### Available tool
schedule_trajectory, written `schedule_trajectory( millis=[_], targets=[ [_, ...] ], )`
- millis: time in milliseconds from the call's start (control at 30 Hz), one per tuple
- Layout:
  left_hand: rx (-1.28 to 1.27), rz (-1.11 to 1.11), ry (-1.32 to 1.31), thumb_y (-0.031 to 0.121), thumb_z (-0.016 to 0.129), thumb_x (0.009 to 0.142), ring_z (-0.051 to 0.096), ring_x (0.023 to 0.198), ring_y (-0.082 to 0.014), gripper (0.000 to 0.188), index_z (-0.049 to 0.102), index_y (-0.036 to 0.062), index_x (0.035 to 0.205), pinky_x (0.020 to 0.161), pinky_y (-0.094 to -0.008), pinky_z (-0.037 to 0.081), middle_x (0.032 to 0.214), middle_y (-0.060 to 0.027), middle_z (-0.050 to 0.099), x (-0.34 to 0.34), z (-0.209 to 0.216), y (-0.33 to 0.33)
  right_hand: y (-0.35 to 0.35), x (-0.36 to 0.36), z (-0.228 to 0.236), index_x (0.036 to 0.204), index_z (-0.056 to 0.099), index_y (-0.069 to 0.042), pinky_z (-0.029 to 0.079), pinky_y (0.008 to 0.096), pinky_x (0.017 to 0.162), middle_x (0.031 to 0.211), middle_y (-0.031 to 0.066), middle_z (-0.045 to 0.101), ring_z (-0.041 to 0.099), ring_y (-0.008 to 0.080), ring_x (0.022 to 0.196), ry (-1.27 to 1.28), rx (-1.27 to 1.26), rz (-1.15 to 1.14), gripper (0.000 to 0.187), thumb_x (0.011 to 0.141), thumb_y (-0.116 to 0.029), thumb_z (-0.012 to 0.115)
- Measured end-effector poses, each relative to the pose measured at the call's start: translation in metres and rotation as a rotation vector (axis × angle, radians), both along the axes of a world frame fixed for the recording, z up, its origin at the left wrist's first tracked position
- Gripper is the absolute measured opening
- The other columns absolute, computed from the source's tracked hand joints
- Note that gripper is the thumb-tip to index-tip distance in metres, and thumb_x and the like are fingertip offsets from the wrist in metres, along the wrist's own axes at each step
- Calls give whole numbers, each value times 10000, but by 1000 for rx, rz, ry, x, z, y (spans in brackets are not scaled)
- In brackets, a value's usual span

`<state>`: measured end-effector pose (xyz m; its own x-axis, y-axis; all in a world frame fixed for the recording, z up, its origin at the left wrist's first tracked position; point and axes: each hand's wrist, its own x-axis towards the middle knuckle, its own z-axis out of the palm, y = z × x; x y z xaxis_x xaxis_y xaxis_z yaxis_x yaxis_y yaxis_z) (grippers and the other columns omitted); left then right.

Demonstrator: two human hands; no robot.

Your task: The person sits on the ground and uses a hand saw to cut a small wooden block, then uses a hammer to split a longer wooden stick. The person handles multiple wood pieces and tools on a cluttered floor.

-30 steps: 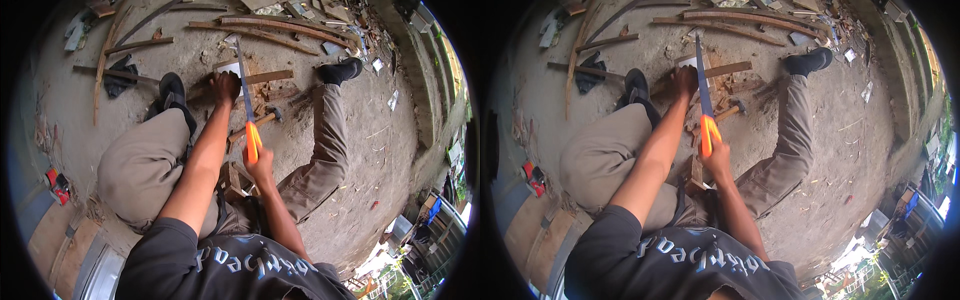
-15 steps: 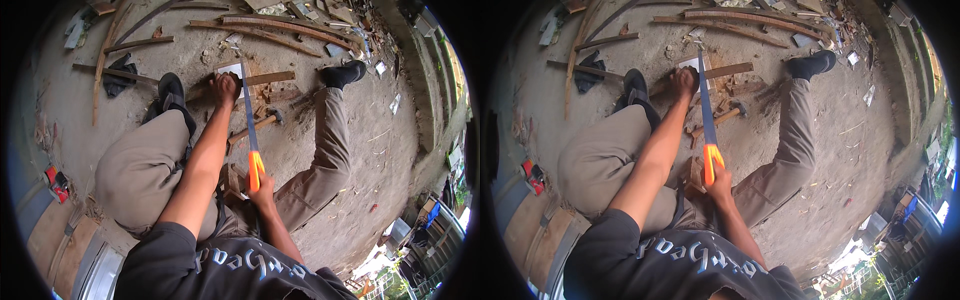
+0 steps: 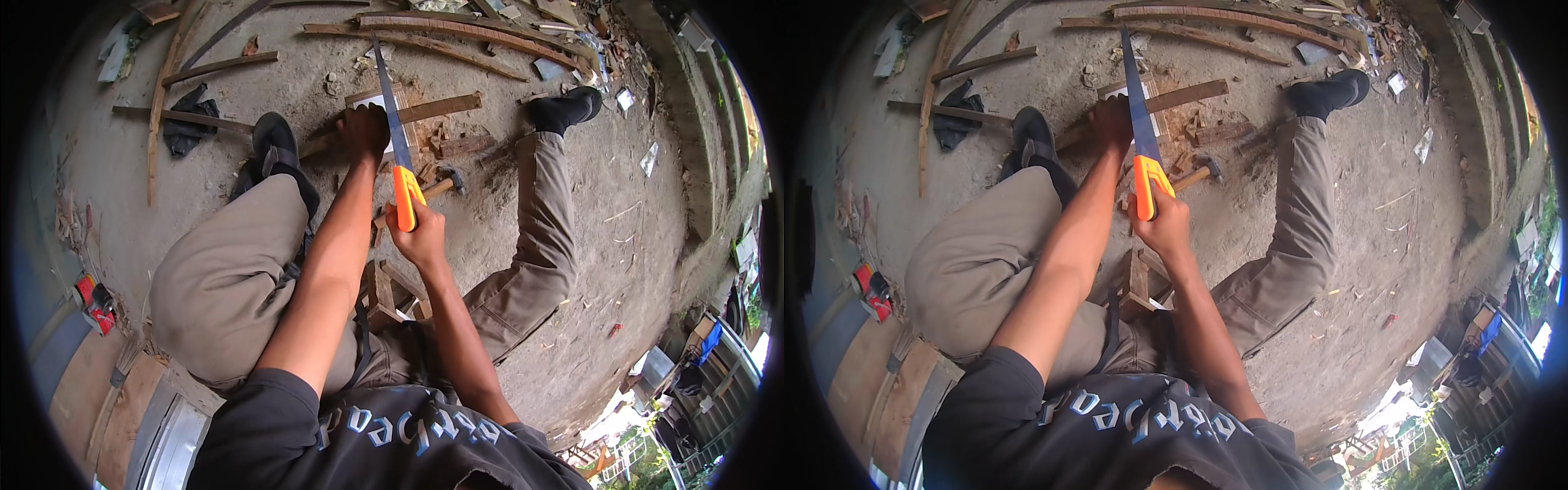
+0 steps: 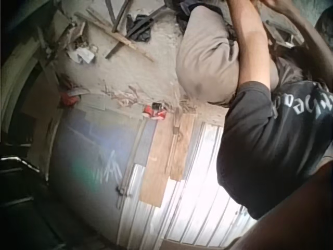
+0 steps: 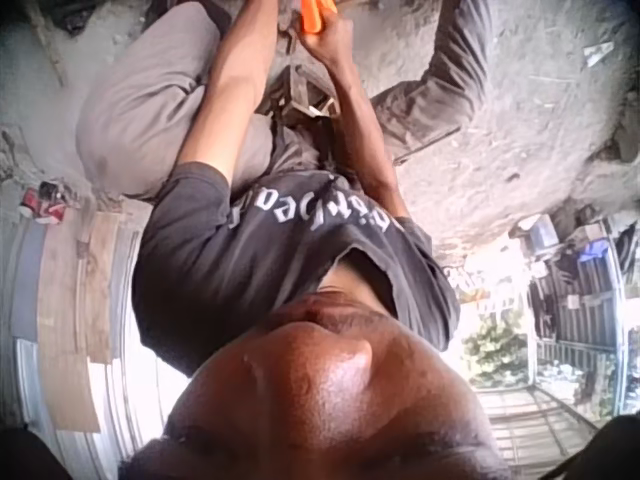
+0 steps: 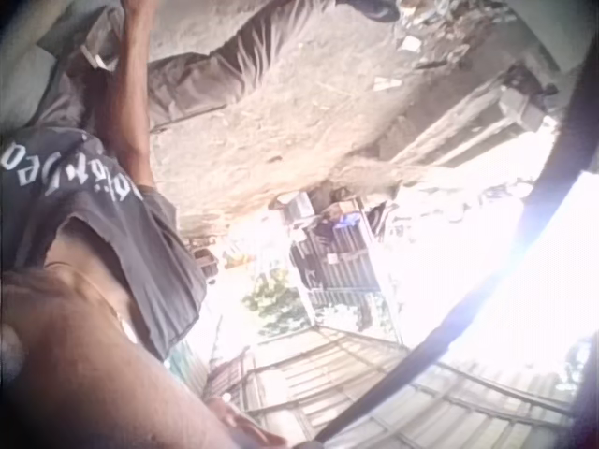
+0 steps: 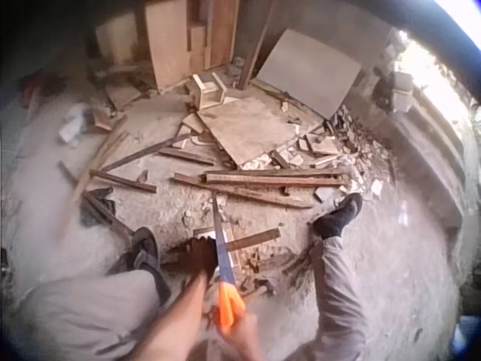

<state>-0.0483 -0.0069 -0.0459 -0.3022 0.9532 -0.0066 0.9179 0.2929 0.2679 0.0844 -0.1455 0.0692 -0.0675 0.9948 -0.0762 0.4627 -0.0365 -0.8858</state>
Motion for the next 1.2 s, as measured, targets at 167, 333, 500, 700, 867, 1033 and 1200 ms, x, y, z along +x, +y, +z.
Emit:
schedule_trajectory(
  millis=[167, 333, 500, 700, 867, 1033, 1200],
  targets=[
    [51, 38, -6, 254, 395, 952, 609, 901, -320, 423, 693, 77, 710, 815, -500, 430, 752, -135, 685, 3, -9, 5, 22, 4, 38, 761, 573, 34, 453, 360, 548, 609, 166, 569, 572, 249, 536, -44, -179, 164, 390, 800, -319, 734],
    [14, 28, -97, 266, 403, 944, 614, 852, -315, 436, 693, 84, 674, 830, -486, 420, 737, -140, 683, 7, 0, 6, 2, 13, 27, 763, 563, 19, 476, 419, 595, 649, 181, 588, 604, 354, 595, -93, -230, 138, 276, 756, -231, 682],
    [339, 205, 3, 233, 533, 847, 614, 761, -303, 397, 602, 64, 495, 700, -497, 411, 593, -137, 622, 6, -33, 9, -121, 53, 73, 736, 582, -7, 496, 404, 562, 611, 167, 584, 628, 340, 571, -146, -227, 156, 148, 741, -149, 620],
    [191, 139, -103, 285, 444, 906, 602, 970, -275, 391, 712, 103, 685, 897, -513, 358, 797, -121, 710, 0, -43, -3, -33, 14, 71, 700, 554, 32, 478, 396, 533, 548, 186, 541, 599, 348, 521, -198, -205, 74, 200, 764, -152, 598],
    [26, 112, -247, 298, 442, 907, 587, 984, -275, 403, 733, 92, 717, 923, -539, 339, 807, -107, 717, 6, -5, 2, -23, -4, 58, 689, 558, 30, 480, 418, 525, 562, 221, 554, 604, 380, 528, -274, -106, 94, 201, 769, -152, 590],
    [91, 181, -176, 299, 428, 906, 585, 968, -287, 453, 730, 62, 666, 912, -530, 348, 764, -127, 704, 10, -20, 3, -130, 21, 114, 915, 624, 44, 522, 415, 586, 622, 186, 590, 651, 357, 584, -198, -183, 76, 253, 742, -139, 609],
    [-172, 88, -314, 309, 429, 920, 476, 1240, -287, 370, 730, 97, 954, 1080, -570, 256, 1077, -114, 689, 7, -3, 13, -37, 2, 35, 817, 599, 23, 519, 426, 581, 652, 207, 609, 631, 388, 582, -296, -52, 86, 210, 760, -179, 613]
  ],
)
